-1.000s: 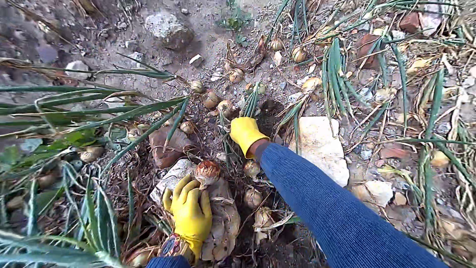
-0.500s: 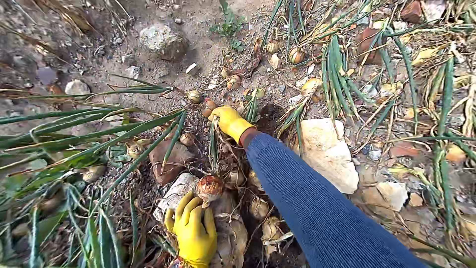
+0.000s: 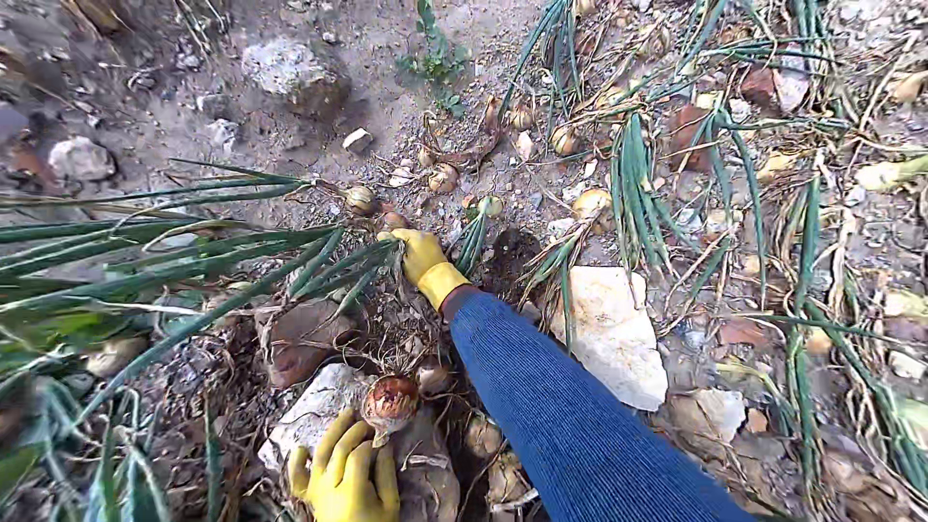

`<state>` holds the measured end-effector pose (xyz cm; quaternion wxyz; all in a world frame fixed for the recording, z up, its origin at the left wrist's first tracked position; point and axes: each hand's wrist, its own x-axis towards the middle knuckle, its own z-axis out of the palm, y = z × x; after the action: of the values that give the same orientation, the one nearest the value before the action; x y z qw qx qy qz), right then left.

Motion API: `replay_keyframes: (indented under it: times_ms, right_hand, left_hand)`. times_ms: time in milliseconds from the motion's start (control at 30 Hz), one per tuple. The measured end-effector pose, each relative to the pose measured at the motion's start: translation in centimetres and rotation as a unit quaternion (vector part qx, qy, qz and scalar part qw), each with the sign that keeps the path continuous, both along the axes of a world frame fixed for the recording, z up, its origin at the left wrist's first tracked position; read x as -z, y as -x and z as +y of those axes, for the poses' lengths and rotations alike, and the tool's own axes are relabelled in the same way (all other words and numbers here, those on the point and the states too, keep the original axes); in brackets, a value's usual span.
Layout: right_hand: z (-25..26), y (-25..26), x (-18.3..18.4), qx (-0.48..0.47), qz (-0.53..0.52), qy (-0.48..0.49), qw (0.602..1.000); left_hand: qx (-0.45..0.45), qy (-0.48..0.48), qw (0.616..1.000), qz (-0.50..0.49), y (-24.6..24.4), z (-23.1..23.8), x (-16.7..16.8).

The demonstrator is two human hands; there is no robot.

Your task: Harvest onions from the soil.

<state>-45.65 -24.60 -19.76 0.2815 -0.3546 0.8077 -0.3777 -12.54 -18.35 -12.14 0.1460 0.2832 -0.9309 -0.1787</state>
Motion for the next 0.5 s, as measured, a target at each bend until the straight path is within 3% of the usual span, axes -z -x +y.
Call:
replay_keyframes:
  times_ms: [100, 233, 300, 400, 500]
  right_hand:
    - [-1.3, 0.9, -1.2, 0.026, -0.036, -0.05, 0.998]
    - [3.2, -3.0, -5.2, 0.045, -0.033, -0.069, 0.996]
    - [4.7, -2.4, -8.3, 0.079, -0.014, -0.097, 0.992]
    - [4.8, 2.7, -11.5, 0.128, 0.052, -0.283, 0.949]
    - [4.3, 9.6, -7.3, 0.176, 0.12, -0.339, 0.916]
  left_hand:
    - [0.006, 0.004, 1.0, -0.002, 0.1, -0.2, 0.4]
    - [0.011, 0.008, 1.0, 0.008, -0.1, -0.2, 0.4]
    - [0.008, 0.002, 1.0, 0.014, 0.3, -0.4, 0.5]
    - [0.003, -0.004, 1.0, 0.022, 0.3, 0.0, 0.2]
    - [0.005, 0.01, 1.0, 0.027, -0.2, -0.1, 0.4]
